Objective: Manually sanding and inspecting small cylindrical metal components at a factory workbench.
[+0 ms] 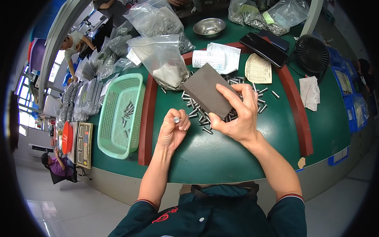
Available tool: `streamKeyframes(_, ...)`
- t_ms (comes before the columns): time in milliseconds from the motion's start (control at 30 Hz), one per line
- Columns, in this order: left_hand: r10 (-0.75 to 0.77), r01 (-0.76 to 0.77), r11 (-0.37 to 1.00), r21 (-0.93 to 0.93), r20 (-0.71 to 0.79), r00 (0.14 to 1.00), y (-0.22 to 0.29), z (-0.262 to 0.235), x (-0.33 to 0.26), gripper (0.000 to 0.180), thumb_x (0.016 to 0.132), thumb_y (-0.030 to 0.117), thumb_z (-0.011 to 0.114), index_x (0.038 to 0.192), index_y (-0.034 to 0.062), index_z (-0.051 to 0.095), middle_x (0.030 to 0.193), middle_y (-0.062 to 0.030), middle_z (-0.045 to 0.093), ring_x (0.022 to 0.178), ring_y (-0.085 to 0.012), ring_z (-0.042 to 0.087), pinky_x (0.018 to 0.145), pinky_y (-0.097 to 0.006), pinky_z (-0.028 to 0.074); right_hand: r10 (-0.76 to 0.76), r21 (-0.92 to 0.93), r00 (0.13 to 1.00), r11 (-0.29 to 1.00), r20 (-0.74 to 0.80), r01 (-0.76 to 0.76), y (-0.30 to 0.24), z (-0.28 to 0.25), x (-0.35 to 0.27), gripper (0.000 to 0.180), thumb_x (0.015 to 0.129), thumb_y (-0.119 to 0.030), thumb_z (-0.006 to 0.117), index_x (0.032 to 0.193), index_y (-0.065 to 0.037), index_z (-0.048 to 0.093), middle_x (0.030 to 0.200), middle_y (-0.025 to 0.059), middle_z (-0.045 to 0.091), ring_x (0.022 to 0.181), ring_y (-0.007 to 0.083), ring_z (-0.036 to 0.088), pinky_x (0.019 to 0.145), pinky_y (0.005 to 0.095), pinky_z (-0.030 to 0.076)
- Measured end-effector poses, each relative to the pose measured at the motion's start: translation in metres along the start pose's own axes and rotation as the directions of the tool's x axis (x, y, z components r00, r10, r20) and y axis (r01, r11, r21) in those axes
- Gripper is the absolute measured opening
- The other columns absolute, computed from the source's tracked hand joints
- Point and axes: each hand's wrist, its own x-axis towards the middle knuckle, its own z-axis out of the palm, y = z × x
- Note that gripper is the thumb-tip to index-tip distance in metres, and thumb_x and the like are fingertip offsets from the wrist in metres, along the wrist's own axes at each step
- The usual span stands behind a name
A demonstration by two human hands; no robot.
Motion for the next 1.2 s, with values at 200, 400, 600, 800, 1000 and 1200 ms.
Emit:
streamKeyframes(200,0.020,-0.021,0.999,-0.044,-0.028,0.999,-0.002,-0.003,0.000,0.017,0.086,0.020,0.070,0.093,0.0075,0.061,0.081,-0.0028,0.054,0.072,-0.0128,0.048,0.068,-0.028,0.039,-0.021,-0.032,1.000,0.999,-0.002,0.021,0.000,-0.001,0.001,0.064,0.051,-0.024,0.076,0.113,-0.009,0.065,0.096,0.0105,0.054,0.086,0.0247,0.053,0.077,0.0366,0.039)
streamKeyframes(400,-0.056,0.048,0.994,-0.101,-0.076,0.996,-0.003,-0.011,-0.003,0.016,0.086,0.009,0.068,0.100,0.0048,0.062,0.094,-0.0057,0.060,0.080,-0.0142,0.055,0.075,-0.030,0.045,-0.065,-0.025,0.998,0.998,-0.027,0.064,-0.003,0.005,-0.003,0.065,0.050,-0.024,0.074,0.112,-0.007,0.066,0.098,0.0120,0.055,0.086,0.0266,0.054,0.077,0.0370,0.041)
streamKeyframes(600,-0.195,0.166,0.979,-0.120,-0.294,0.936,-0.008,-0.001,-0.015,0.037,0.092,0.025,0.060,0.122,0.0063,0.052,0.115,-0.0103,0.060,0.103,-0.0228,0.061,0.090,-0.037,0.053,-0.399,0.110,0.914,0.914,0.077,0.390,-0.033,0.017,-0.016,0.058,0.059,-0.041,0.072,0.109,-0.012,0.070,0.099,0.0127,0.058,0.079,0.0238,0.053,0.074,0.0378,0.038)
streamKeyframes(800,-0.169,0.150,0.973,-0.175,-0.103,0.980,-0.006,0.010,-0.003,0.016,0.086,0.008,0.068,0.101,0.0030,0.063,0.091,-0.0092,0.064,0.079,-0.0173,0.060,0.077,-0.033,0.049,-0.146,0.016,0.985,0.989,-0.087,0.148,-0.009,0.010,-0.007,0.064,0.051,-0.025,0.074,0.113,-0.010,0.066,0.101,0.0122,0.056,0.085,0.0263,0.053,0.074,0.0393,0.041)
streamKeyframes(1000,-0.135,0.121,0.986,-0.114,-0.128,0.983,-0.006,0.006,-0.006,0.013,0.087,0.006,0.066,0.099,0.0023,0.063,0.087,-0.0090,0.064,0.073,-0.0168,0.057,0.072,-0.031,0.046,-0.062,0.013,0.998,0.998,0.002,0.062,-0.013,0.017,-0.002,0.058,0.053,-0.023,0.075,0.109,-0.009,0.068,0.097,0.0115,0.056,0.084,0.0263,0.054,0.076,0.0382,0.040)
streamKeyframes(1200,-0.177,0.141,0.983,-0.116,-0.403,0.898,-0.007,0.022,-0.010,0.038,0.086,0.016,0.070,0.120,0.0063,0.055,0.109,-0.0089,0.061,0.097,-0.0206,0.062,0.092,-0.038,0.050,-0.118,0.337,0.989,0.938,0.085,0.083,-0.030,0.011,-0.009,0.062,0.051,-0.027,0.075,0.110,-0.009,0.069,0.094,0.0098,0.057,0.082,0.0232,0.055,0.077,0.0340,0.041)
